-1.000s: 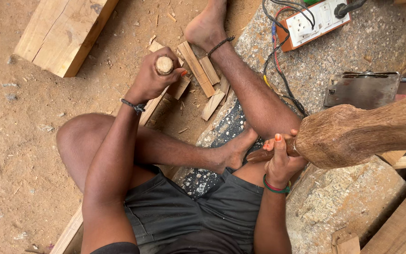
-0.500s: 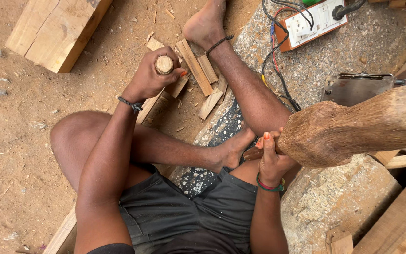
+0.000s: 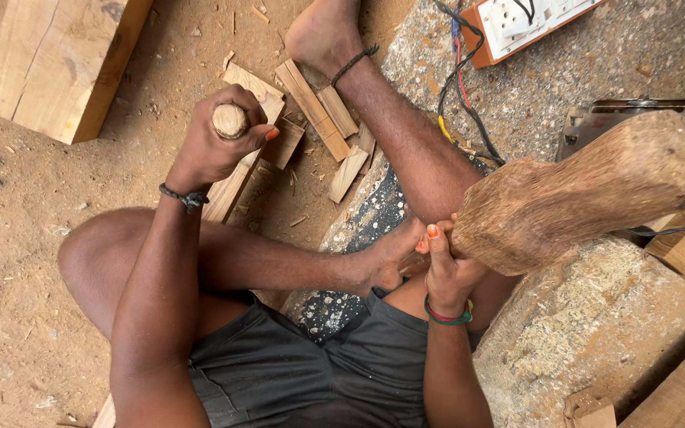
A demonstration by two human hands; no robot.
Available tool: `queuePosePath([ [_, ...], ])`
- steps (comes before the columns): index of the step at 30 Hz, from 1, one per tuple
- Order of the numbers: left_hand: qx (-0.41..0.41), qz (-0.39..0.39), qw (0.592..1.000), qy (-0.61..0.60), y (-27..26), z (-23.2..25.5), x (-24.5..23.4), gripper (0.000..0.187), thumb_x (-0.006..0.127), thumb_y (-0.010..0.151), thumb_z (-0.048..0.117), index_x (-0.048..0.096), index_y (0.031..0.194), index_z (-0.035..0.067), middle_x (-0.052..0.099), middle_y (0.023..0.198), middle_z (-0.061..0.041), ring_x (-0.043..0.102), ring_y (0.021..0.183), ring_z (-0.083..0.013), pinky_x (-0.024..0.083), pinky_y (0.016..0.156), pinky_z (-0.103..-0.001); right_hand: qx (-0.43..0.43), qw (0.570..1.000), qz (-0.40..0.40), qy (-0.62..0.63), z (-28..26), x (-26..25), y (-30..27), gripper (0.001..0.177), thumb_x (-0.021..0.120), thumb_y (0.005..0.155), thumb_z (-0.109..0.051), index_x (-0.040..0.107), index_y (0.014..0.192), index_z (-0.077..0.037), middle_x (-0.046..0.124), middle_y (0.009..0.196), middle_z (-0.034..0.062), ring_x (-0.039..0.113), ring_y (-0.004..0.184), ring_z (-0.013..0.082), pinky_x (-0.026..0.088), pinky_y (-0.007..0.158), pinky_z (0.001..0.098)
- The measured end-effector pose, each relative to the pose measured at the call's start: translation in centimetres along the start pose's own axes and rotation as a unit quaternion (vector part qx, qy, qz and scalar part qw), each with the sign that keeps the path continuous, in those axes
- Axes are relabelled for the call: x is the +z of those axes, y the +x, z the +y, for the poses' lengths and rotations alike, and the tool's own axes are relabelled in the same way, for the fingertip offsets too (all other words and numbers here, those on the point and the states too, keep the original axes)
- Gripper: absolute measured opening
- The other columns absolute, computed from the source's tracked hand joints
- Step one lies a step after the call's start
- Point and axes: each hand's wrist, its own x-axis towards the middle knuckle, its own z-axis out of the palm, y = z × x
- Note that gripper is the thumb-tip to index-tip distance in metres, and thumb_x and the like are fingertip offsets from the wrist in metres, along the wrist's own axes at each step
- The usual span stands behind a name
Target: The person sits on the ground and uses a chisel and wooden mallet to carve a small piece of wood held between their legs. They repeatedly strike the chisel to remove wood shavings and shape the piece.
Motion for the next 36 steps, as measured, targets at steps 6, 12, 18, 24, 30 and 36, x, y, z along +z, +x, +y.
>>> queuePosePath([
  [6,-0.006,0.015,1.0,0.006,0.0,0.9,0.1,0.023,0.086,0.094,0.015,0.063,0.095,0.012,0.067,0.094,-0.001,0.065,0.09,-0.0126,0.056,0.082,-0.031,0.056,0.993,0.039,0.095,1.3,-0.2,-0.5,0.019,0.064,0.102,0.002,0.052,0.115,0.007,0.064,0.073,0.0061,0.061,0.066,0.0106,0.049,0.087,0.0344],
  [12,-0.013,0.012,1.0,0.006,0.2,0.9,0.3,0.024,0.086,0.092,0.016,0.062,0.094,0.012,0.068,0.092,0.001,0.066,0.087,-0.0116,0.056,0.079,-0.03,0.058,0.993,0.034,0.098,1.0,-0.3,-0.4,0.037,0.066,0.102,0.005,0.043,0.131,0.013,0.063,0.081,0.0094,0.061,0.069,0.0145,0.054,0.072,0.0292],
  [18,0.002,0.006,1.0,-0.027,0.4,-0.1,0.8,0.022,0.083,0.093,0.018,0.062,0.095,0.013,0.067,0.091,0.001,0.066,0.088,-0.0127,0.056,0.081,-0.031,0.008,0.999,-0.011,0.033,-2.1,0.8,0.8,0.038,0.07,0.097,0.002,0.047,0.126,0.012,0.064,0.081,0.0115,0.062,0.07,0.0177,0.055,0.071,0.0314],
  [24,0.007,-0.008,0.999,-0.041,1.5,-0.8,1.6,0.021,0.081,0.093,0.024,0.063,0.097,0.016,0.07,0.093,0.001,0.07,0.094,-0.013,0.058,0.091,-0.035,-0.169,0.966,-0.158,-0.118,-3.4,9.0,9.9,0.038,0.073,0.093,-0.001,0.051,0.121,0.011,0.065,0.081,0.0136,0.064,0.07,0.0208,0.055,0.07,0.0336],
  [30,0.009,-0.003,0.999,-0.038,2.4,-0.7,2.6,0.026,0.083,0.091,0.028,0.061,0.092,0.014,0.069,0.094,-0.001,0.069,0.097,-0.0158,0.057,0.095,-0.039,-0.254,0.887,-0.253,-0.292,-2.4,21.4,21.2,0.038,0.077,0.088,-0.005,0.054,0.116,0.01,0.066,0.082,0.0157,0.065,0.071,0.024,0.055,0.069,0.0358],
  [36,0.03,0.001,0.999,-0.039,2.8,0.4,3.0,0.026,0.084,0.089,0.027,0.064,0.095,0.012,0.071,0.098,-0.002,0.068,0.099,-0.0166,0.054,0.096,-0.039,-0.246,0.865,-0.279,-0.336,-2.0,21.3,22.3,0.039,0.08,0.084,-0.008,0.058,0.111,0.009,0.068,0.082,0.0177,0.067,0.072,0.0271,0.056,0.068,0.038],
])
